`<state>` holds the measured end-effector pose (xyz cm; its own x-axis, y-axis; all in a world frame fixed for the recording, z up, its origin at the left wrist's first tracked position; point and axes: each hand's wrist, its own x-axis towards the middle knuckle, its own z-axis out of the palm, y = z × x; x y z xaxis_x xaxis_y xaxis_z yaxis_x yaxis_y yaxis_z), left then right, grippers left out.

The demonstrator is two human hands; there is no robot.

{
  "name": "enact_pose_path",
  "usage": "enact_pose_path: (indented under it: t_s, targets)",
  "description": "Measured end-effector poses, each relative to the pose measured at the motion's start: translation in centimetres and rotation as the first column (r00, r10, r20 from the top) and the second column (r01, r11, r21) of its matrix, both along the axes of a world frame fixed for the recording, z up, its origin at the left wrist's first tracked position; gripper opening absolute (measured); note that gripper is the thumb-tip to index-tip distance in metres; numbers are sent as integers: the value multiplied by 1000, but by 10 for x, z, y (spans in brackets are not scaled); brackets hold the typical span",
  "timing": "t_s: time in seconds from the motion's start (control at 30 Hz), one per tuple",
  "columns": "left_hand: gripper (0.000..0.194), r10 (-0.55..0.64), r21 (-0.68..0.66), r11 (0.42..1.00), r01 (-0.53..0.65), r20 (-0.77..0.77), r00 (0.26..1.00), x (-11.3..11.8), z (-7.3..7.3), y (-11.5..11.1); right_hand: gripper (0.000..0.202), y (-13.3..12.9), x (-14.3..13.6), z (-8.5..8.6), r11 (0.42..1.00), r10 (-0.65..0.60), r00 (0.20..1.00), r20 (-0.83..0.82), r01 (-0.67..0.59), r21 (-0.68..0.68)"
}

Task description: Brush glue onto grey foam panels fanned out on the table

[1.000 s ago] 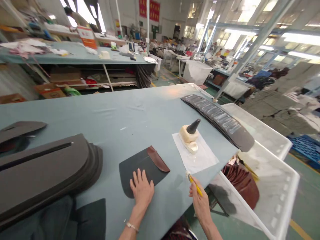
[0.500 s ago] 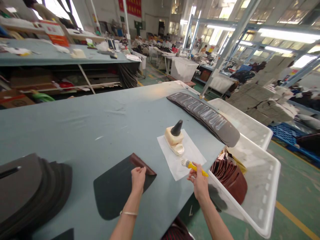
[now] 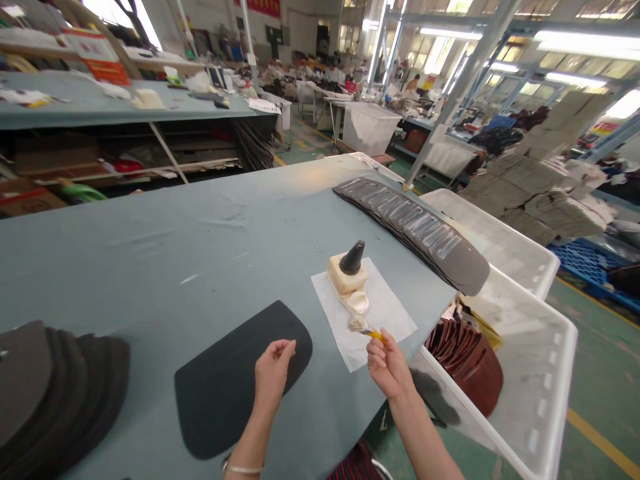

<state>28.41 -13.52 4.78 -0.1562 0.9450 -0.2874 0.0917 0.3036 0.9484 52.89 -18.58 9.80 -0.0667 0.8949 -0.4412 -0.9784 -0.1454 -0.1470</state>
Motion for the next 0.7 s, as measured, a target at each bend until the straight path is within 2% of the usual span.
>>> enact_pose_path:
  t_s: [0.17,0.27,0.5,0.63,0.7]
  targets:
    - [34,-135,54,990,133,50,990,20,61,-11,43,9,-15,5,991,120,980,-158,-109,72]
    - [34,-184,70,982,178,86,979,27,87,-20,44,15,-26,8,984,172,957,-232,-154,94]
    - [42,-204,13,978,207,244,948,33,108,-37,38,17,-43,16,966,247,900,-360,-200,164]
    - [31,-246,67,969,237,213,946,29,118,-40,39,17,-49,18,962,261,885,-385,-205,180]
    - [24,-253,97,966,240,166,953,23,117,-41,40,20,-53,18,964,257,892,-373,-212,159]
